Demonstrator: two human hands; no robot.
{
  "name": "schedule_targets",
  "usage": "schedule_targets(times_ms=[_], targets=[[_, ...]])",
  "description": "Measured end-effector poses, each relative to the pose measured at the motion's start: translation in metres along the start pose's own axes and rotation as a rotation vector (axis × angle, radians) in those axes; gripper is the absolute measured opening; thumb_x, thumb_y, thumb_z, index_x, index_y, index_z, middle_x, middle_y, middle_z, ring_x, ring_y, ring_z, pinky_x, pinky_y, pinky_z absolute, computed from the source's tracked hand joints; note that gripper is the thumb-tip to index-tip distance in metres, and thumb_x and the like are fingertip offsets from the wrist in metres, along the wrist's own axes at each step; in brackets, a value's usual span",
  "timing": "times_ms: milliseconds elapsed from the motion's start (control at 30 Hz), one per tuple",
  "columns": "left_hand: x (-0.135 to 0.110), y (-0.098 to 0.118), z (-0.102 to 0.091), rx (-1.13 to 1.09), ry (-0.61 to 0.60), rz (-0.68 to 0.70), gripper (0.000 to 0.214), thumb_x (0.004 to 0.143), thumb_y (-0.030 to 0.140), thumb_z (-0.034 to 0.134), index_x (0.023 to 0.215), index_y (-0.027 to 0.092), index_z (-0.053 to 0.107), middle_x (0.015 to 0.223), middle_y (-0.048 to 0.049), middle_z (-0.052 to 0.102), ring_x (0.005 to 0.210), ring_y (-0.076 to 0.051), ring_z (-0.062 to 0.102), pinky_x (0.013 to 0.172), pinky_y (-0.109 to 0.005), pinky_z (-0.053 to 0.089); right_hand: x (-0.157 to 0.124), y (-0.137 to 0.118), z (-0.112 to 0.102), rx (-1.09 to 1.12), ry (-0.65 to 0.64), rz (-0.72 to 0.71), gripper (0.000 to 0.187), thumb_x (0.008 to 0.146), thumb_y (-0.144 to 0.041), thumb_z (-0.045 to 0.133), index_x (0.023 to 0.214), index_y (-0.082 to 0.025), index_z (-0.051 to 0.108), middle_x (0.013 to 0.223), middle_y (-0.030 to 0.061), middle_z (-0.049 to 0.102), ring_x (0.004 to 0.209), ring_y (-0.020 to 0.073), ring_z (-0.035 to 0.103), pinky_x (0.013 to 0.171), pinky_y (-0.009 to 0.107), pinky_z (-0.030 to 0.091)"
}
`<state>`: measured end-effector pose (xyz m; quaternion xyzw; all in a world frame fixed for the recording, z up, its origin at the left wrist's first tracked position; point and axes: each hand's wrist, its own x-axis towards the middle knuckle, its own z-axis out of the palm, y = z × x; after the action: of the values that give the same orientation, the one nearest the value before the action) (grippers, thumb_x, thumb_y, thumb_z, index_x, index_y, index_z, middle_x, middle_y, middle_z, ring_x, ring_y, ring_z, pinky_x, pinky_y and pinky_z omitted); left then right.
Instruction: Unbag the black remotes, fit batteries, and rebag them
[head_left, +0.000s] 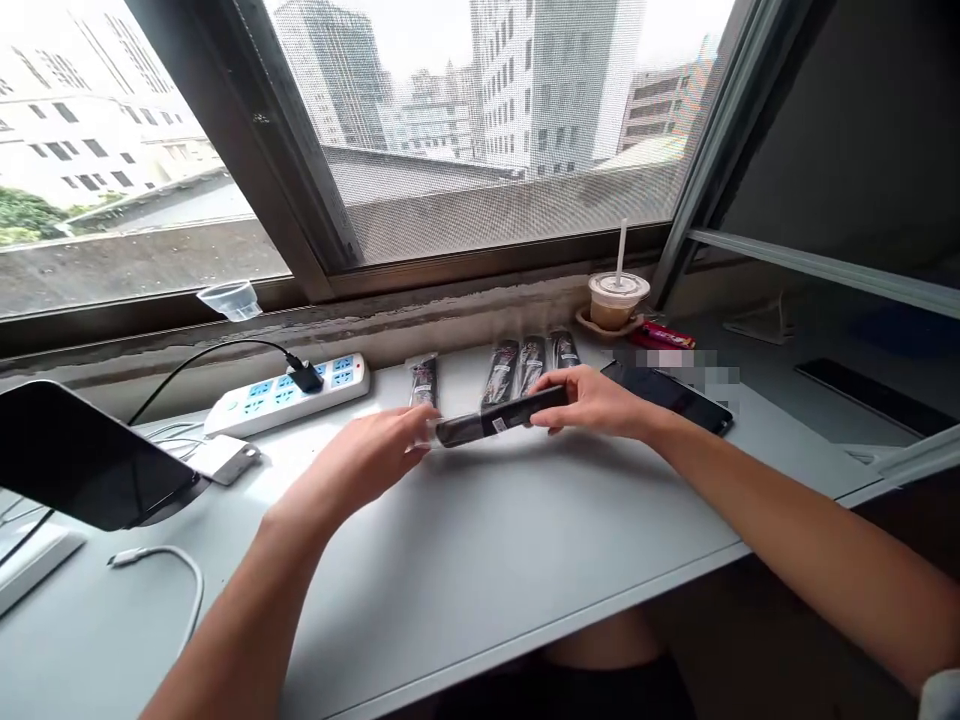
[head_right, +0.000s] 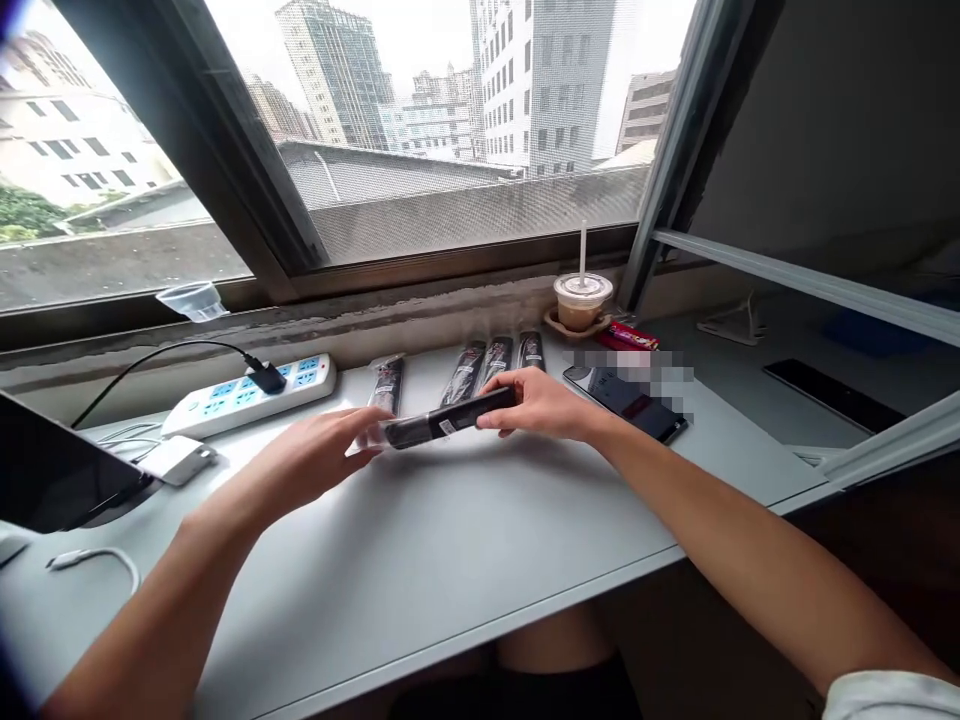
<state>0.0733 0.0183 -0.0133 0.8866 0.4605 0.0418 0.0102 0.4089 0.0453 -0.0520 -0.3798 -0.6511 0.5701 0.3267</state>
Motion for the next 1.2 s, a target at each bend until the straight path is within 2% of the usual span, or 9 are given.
schedule_targets(times_ms=[133,300,400,500,667,800,967,1067,1200], targets=[[-0.001,-0.006,0.005,-0.072,0.031,-0.023,0.022,0.097,0.029,0.054,0.111,0.029,0.071,0.093,-0.0042,0.077,0.078,-0.023,0.072,0.067,-0.031,0.049,0.002,0.000,0.002,0.169,0.200,-0.155,0.038,0.075,-0.040,0.094,0.099,-0.017,0.077,0.094,0.0051,0.076,0.087,0.0211,0.074,0.084,0.041,0.067],[-0.002,0.000,0.005,-0.102,-0.008,-0.064,0.039,0.095,0.039,0.064,0.133,0.031,0.066,0.113,-0.0058,0.079,0.097,-0.028,0.074,0.077,-0.035,0.054,0.003,-0.006,0.001,0.184,0.504,-0.330,0.038,0.081,-0.047,0.089,0.106,-0.022,0.074,0.100,0.0046,0.076,0.092,0.0223,0.073,0.076,0.035,0.065],[-0.002,0.010,0.003,-0.142,-0.051,-0.053,0.052,0.094,0.048,0.068,0.143,0.030,0.061,0.122,-0.0069,0.077,0.105,-0.029,0.074,0.084,-0.037,0.056,0.004,-0.007,0.002,0.064,0.589,-0.417,0.037,0.083,-0.046,0.088,0.109,-0.024,0.073,0.099,0.0042,0.076,0.093,0.0219,0.071,0.080,0.034,0.062],[-0.001,0.020,0.003,-0.157,-0.055,-0.017,0.050,0.098,0.050,0.064,0.145,0.031,0.060,0.121,-0.0062,0.077,0.102,-0.028,0.074,0.083,-0.038,0.057,0.004,-0.002,0.008,0.026,0.508,-0.449,0.038,0.087,-0.045,0.085,0.117,-0.025,0.070,0.104,0.0045,0.076,0.098,0.0230,0.071,0.089,0.037,0.060],[0.001,0.038,0.004,-0.199,-0.036,0.091,0.045,0.100,0.044,0.066,0.143,0.030,0.062,0.121,-0.0056,0.077,0.100,-0.025,0.075,0.082,-0.036,0.058,0.000,0.009,0.015,-0.232,0.161,-0.331,0.058,0.092,-0.040,0.079,0.146,-0.027,0.061,0.120,0.0064,0.077,0.106,0.0263,0.073,0.096,0.041,0.058],[0.003,0.050,0.001,-0.219,0.073,0.201,0.059,0.092,0.056,0.075,0.142,0.027,0.062,0.125,-0.0089,0.075,0.104,-0.028,0.075,0.082,-0.037,0.060,-0.005,0.006,0.017,-0.397,0.078,-0.245,0.043,0.093,-0.042,0.078,0.132,-0.026,0.076,0.119,0.0059,0.079,0.106,0.0279,0.074,0.095,0.039,0.057],[0.011,0.048,0.002,-0.068,0.442,0.335,0.029,0.103,0.036,0.064,0.130,0.024,0.068,0.130,-0.0106,0.073,0.119,-0.028,0.068,0.100,-0.044,0.056,-0.009,-0.008,0.022,-0.165,0.140,-0.134,0.052,0.088,-0.046,0.083,0.133,-0.021,0.076,0.084,0.0040,0.079,0.078,0.0216,0.074,0.078,0.037,0.061],[0.015,0.046,0.007,0.078,0.469,0.378,0.038,0.102,0.029,0.067,0.140,0.028,0.063,0.141,-0.0111,0.067,0.133,-0.031,0.060,0.109,-0.050,0.051,-0.010,-0.011,0.028,0.004,0.120,-0.121,0.056,0.083,-0.045,0.088,0.131,-0.019,0.077,0.091,0.0064,0.080,0.079,0.0220,0.077,0.080,0.039,0.065],[0.016,0.049,0.012,0.172,0.421,0.386,0.044,0.101,0.011,0.059,0.141,0.029,0.062,0.138,-0.0105,0.067,0.122,-0.030,0.063,0.098,-0.047,0.057,-0.010,-0.010,0.035,0.121,0.043,-0.092,0.057,0.082,-0.044,0.090,0.128,-0.015,0.076,0.094,0.0083,0.081,0.082,0.0234,0.080,0.080,0.041,0.068]])
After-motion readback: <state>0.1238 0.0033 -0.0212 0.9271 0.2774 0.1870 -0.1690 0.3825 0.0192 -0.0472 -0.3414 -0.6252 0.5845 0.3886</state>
